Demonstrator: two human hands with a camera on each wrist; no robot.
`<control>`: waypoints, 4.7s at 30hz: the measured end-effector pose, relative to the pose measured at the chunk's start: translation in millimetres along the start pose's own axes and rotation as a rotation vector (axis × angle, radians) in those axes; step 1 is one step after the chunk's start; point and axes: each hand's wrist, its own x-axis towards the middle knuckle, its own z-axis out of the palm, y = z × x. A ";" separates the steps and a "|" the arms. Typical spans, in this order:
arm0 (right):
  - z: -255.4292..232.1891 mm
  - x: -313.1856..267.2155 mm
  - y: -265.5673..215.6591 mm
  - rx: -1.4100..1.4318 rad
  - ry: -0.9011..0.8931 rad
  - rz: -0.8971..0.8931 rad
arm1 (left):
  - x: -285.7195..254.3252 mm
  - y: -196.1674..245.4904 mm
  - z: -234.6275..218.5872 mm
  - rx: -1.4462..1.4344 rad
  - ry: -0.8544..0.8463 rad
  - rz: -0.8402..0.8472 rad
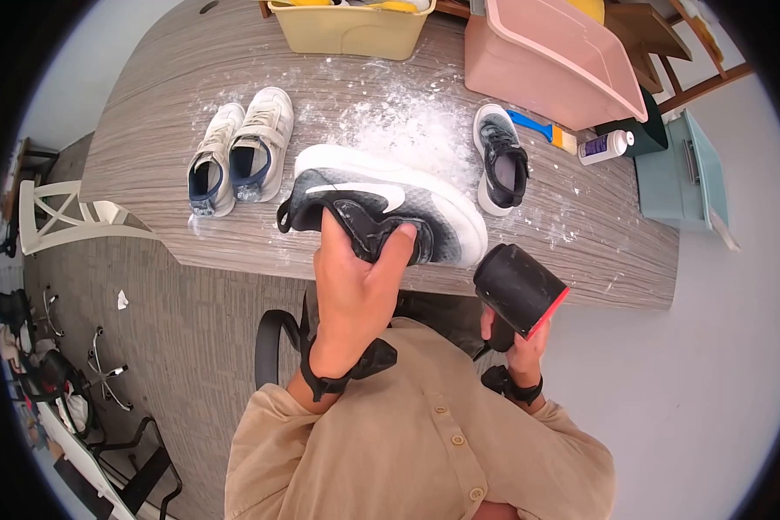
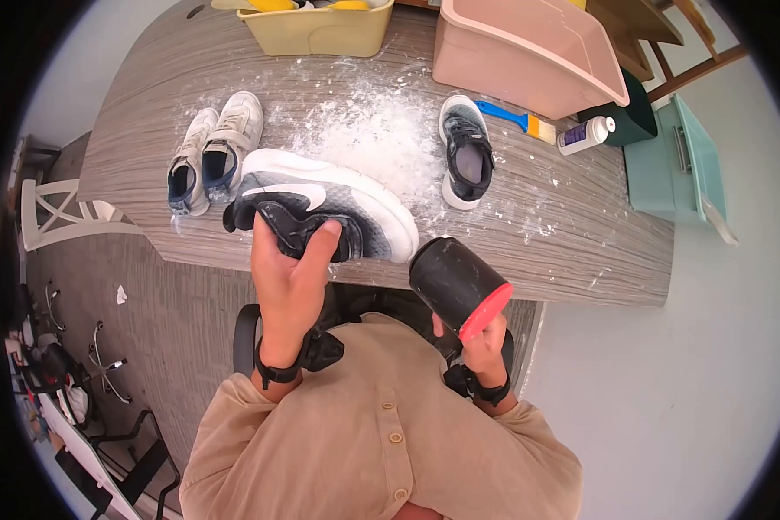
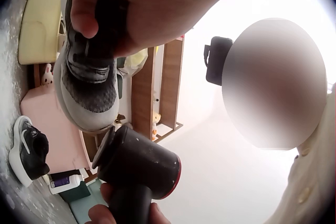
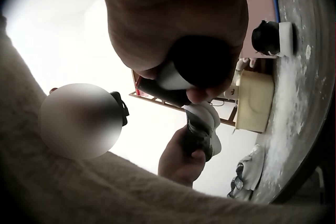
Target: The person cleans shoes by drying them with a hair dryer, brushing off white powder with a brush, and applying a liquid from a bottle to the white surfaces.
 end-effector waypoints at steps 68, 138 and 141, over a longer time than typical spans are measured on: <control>7.0 6.9 -10.9 -0.621 0.148 -0.426 | -21.5 5.7 -5.0 0.245 -0.023 0.326; 2.7 14.9 -27.2 -0.761 0.005 -0.605 | -27.3 14.6 -9.7 0.356 -0.142 0.630; 3.4 14.7 -26.7 -0.758 0.020 -0.614 | -23.2 21.9 -13.6 0.381 -0.245 0.607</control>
